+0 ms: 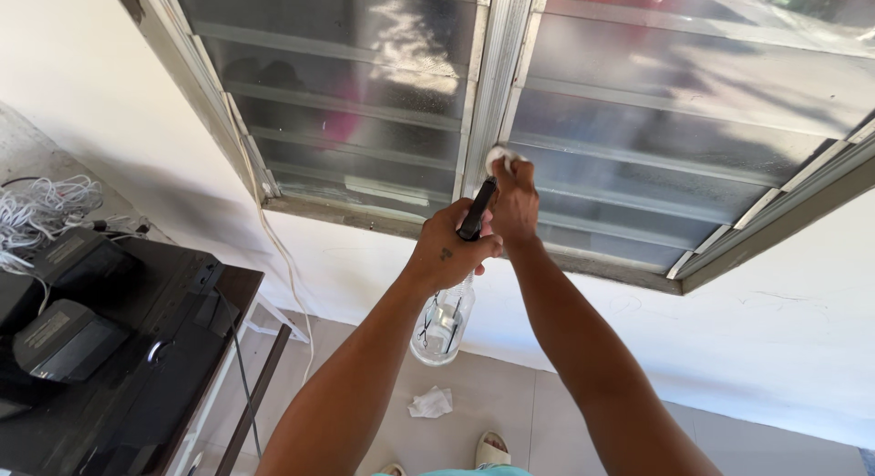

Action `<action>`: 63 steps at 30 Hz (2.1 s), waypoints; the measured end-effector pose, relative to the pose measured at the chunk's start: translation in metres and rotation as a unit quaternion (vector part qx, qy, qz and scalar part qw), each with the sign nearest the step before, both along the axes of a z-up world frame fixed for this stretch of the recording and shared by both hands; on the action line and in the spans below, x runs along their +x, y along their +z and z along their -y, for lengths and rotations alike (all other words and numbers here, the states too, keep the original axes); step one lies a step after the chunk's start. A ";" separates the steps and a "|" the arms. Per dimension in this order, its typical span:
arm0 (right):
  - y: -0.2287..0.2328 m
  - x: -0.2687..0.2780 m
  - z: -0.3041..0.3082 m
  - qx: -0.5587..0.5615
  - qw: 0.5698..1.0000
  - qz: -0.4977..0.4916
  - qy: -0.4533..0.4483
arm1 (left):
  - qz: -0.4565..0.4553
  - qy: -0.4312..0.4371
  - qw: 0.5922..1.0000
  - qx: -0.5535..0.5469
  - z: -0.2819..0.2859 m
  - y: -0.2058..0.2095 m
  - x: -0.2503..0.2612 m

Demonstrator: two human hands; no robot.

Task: The person sprays a cleaning solution onto a window and wipes the surface with a cloth. The person repeatedly sprays and wipes different sections of the window to remove dirt and streaks.

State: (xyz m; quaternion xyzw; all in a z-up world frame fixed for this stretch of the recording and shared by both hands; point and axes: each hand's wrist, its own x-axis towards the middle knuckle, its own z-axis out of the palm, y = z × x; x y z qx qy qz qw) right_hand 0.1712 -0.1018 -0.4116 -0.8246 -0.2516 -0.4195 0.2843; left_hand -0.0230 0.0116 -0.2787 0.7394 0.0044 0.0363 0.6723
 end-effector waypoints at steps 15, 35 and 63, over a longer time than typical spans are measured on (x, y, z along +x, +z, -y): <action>-0.014 -0.016 0.004 -0.006 0.998 -0.061 0.005 | -0.007 0.002 1.000 0.010 0.000 -0.019 -0.006; -0.069 -0.025 0.001 0.056 0.993 -0.106 -0.001 | -0.063 -0.020 0.997 0.047 -0.020 -0.053 -0.024; -0.095 -0.031 0.021 -0.043 0.916 -0.394 -0.063 | -0.036 -0.058 0.998 0.011 -0.003 -0.051 -0.017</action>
